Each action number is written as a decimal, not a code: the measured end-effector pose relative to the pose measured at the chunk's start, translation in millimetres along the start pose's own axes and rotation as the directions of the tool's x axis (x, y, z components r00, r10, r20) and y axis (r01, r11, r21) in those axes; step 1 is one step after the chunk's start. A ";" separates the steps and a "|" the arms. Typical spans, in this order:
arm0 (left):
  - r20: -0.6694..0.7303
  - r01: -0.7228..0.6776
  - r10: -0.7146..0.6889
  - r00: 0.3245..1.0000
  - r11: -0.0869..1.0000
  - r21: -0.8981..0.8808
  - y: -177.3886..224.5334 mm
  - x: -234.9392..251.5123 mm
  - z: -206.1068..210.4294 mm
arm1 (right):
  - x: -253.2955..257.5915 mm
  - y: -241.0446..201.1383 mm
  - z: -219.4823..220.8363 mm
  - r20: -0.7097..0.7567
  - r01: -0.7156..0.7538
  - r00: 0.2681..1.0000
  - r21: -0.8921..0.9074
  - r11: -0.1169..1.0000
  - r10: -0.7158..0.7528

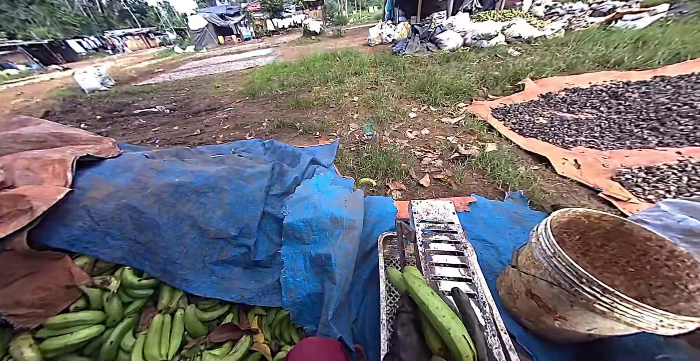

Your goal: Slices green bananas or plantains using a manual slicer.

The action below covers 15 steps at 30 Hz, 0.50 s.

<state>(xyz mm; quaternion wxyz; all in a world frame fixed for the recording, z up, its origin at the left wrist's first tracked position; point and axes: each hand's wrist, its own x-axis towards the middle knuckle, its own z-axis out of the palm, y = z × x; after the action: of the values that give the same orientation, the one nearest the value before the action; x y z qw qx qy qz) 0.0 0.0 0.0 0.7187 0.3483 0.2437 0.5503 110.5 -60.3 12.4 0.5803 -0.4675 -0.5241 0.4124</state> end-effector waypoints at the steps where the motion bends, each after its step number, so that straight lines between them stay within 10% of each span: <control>1: -0.012 0.017 -0.017 1.000 0.997 0.075 -2.3 0.5 0.0 | -3.1 7.5 -4.2 0.009 -0.038 0.999 -0.008 0.999 0.038; 7: -0.046 0.282 -0.296 0.954 0.939 -0.199 0.5 22.4 0.5 | -19.6 13.1 -14.8 -0.132 -0.163 0.985 -0.458 0.874 0.114; 11: -0.052 0.215 -0.234 0.971 0.947 -0.239 -17.2 16.0 4.3 | -13.4 7.2 -4.0 -0.412 -0.329 0.881 -0.180 0.927 0.233; 15: -0.174 0.158 -0.200 0.964 0.961 -0.228 -9.5 13.5 19.3 | -13.6 19.8 -21.0 -0.102 -0.088 0.993 -0.341 0.936 0.056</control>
<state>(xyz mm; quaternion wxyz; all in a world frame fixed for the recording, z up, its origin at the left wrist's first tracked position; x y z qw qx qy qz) 23.8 7.1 5.5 0.7714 0.1901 0.2837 0.5370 130.1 -71.4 -10.2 0.4971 -0.5989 -0.5440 0.3135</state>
